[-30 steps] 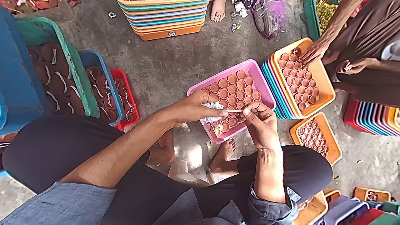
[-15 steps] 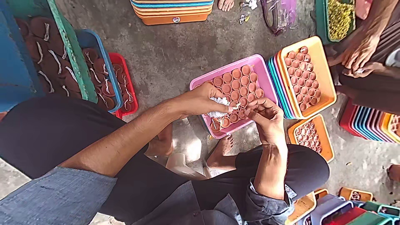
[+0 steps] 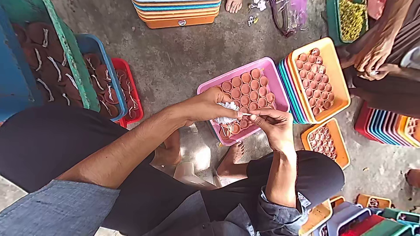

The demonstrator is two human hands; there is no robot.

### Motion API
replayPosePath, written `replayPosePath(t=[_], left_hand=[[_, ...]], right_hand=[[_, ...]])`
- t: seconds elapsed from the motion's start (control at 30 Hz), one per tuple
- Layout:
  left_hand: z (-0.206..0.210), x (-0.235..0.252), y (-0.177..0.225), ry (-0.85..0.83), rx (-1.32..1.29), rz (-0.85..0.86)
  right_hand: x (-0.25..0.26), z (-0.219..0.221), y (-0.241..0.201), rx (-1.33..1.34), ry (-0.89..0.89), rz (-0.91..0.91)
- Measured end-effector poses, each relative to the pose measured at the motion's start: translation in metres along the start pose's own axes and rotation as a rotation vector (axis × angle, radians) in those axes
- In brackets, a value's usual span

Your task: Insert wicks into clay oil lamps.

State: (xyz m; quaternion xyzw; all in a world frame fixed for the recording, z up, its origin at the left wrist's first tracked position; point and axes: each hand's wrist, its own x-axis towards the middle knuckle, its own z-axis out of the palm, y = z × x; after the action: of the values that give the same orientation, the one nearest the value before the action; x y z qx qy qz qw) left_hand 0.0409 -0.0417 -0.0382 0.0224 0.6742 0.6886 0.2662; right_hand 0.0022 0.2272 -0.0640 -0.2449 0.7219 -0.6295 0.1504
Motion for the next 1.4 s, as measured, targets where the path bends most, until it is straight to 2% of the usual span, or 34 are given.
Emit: replayPosePath(t=[0.17, 0.27, 0.37, 0.5, 0.6, 0.93, 1.2, 1.4], left_hand=[[0.0, 0.002, -0.003, 0.066, -0.009, -0.039], [-0.001, 0.004, -0.005, 0.127, -0.054, -0.043], [-0.001, 0.005, -0.004, 0.169, -0.073, -0.054], [-0.002, 0.005, -0.003, 0.175, -0.082, -0.038], [-0.001, 0.004, -0.002, 0.167, -0.092, -0.033], [-0.002, -0.005, 0.003, 0.184, -0.086, -0.017], [-0.002, -0.007, 0.004, 0.182, -0.082, -0.027], [-0.002, -0.005, 0.001, 0.172, -0.099, -0.005]], right_hand=[[-0.001, -0.014, 0.012, -0.307, 0.092, 0.056], [0.001, -0.018, 0.045, -0.519, 0.231, 0.149], [-0.004, -0.013, 0.089, -0.597, 0.367, 0.274], [-0.005, -0.006, 0.138, -0.657, 0.393, 0.395], [-0.008, -0.003, 0.156, -0.805, 0.352, 0.418], [-0.017, 0.006, 0.16, -1.102, 0.188, 0.611], [-0.016, 0.01, 0.163, -1.177, 0.176, 0.572], [-0.018, 0.005, 0.155, -1.134, 0.199, 0.537]])
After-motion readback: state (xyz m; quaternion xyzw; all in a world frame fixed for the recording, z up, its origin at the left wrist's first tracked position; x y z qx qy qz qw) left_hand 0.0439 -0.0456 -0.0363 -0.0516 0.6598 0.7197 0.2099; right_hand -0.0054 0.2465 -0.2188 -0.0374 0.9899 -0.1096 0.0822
